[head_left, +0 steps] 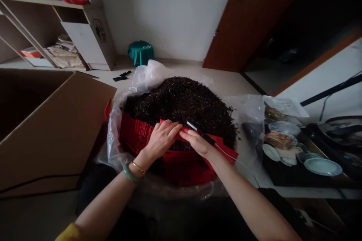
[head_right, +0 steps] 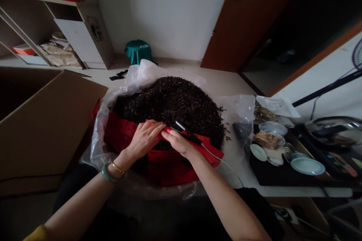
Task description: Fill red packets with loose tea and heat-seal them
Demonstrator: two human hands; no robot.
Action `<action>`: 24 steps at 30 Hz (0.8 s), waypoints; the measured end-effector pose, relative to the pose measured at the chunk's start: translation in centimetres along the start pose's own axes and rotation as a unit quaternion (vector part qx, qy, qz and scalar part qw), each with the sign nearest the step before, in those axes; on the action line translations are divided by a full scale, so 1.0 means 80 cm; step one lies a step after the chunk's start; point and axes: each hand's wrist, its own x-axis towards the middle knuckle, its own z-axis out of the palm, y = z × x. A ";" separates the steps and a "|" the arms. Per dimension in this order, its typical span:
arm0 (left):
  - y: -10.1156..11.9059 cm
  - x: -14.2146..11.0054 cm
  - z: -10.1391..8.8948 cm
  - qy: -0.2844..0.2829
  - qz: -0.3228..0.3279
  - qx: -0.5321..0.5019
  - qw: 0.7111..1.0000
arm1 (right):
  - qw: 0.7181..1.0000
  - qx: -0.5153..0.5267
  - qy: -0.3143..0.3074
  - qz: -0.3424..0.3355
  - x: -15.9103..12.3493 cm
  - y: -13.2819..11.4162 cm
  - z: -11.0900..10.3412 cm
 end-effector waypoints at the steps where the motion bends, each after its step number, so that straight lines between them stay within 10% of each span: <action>1: 0.000 0.001 0.001 -0.005 0.006 -0.014 1.000 | 1.000 0.013 0.003 0.004 0.000 0.000 0.001; 9: 0.000 0.000 0.002 -0.021 -0.038 -0.040 0.998 | 0.995 0.080 0.048 0.034 0.005 0.014 0.006; 24: -0.003 -0.006 0.018 -0.035 -0.075 -0.035 0.996 | 0.983 0.151 -0.090 0.058 0.006 0.006 0.004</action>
